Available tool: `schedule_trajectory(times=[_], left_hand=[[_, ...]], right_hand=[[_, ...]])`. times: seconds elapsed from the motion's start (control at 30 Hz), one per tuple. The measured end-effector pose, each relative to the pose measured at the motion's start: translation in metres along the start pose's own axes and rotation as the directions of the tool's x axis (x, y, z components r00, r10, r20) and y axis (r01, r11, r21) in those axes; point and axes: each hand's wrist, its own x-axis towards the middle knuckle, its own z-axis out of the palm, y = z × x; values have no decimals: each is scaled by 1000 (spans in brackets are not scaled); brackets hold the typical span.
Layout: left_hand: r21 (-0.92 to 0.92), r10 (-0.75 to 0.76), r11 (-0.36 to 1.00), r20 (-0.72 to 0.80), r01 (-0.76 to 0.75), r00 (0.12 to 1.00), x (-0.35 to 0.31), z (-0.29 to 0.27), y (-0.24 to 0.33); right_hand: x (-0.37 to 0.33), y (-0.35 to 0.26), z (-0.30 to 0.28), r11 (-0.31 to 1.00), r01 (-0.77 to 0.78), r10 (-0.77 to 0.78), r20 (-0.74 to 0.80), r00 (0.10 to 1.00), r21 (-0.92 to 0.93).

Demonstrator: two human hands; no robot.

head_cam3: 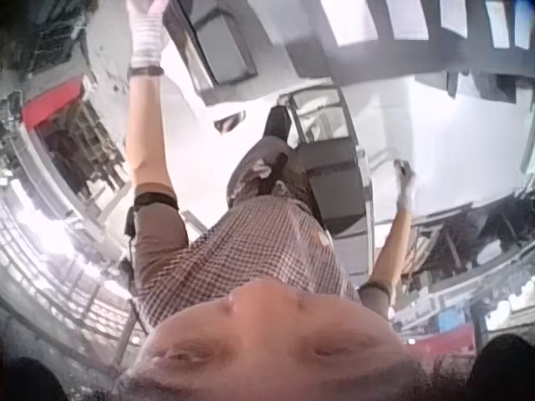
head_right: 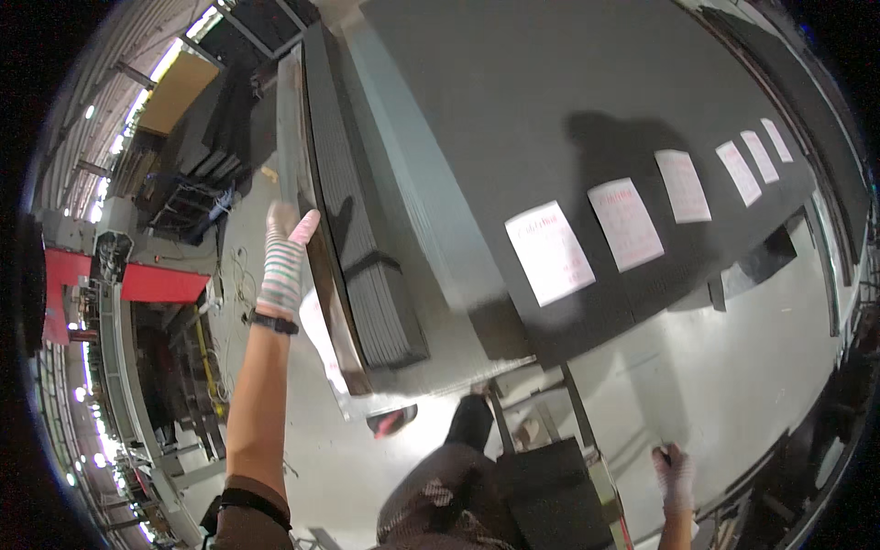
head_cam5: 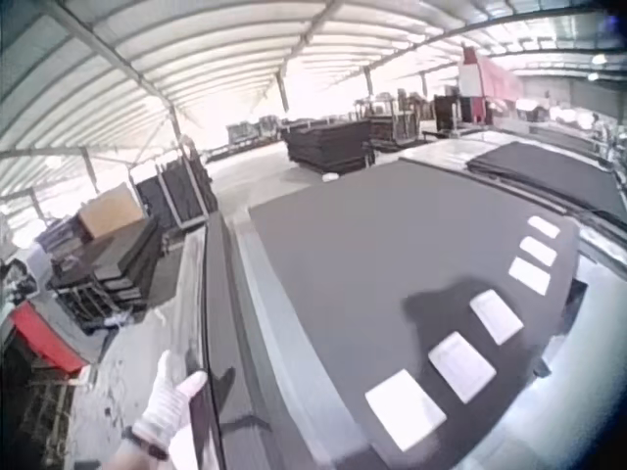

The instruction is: Cutting, measuring, labeling, and applying adhesive to insulation foam boards on a factory production line.

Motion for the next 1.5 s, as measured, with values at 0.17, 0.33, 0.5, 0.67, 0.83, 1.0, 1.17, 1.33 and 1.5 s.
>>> schedule_trajectory(times=[0.17,0.33,0.5,0.67,0.83,1.0,1.17,1.33,1.5], left_hand=[[152,-184,974,81,170,980,63,17,-17],[-21,-49,998,201,55,978,62,56,-32],[29,81,996,116,-85,990,72,105,-54],[-381,-172,882,286,277,943,-9,116,63],[62,264,959,157,-277,952,-212,65,32],[-234,-353,817,520,527,778,-398,66,48],[-171,-440,576,759,799,480,-415,62,14],[-604,-333,-29,757,797,562,-457,18,-62],[-480,-166,-145,874,865,457,-408,-3,-36]], right_hand=[[-34,31,-10,995,-102,103,-30,994,23],[-57,82,-13,946,-275,286,-41,957,170],[-61,-71,-18,942,-283,276,-63,959,-183],[-72,-86,-11,975,-147,141,-53,989,-165],[-124,-56,-22,983,-85,85,6,996,164],[-159,-52,-29,991,106,-83,258,963,-77],[-240,81,-65,775,204,268,603,751,-599],[-363,118,-58,987,-160,153,484,862,-27],[-352,-21,-10,960,-27,117,314,942,-278]])
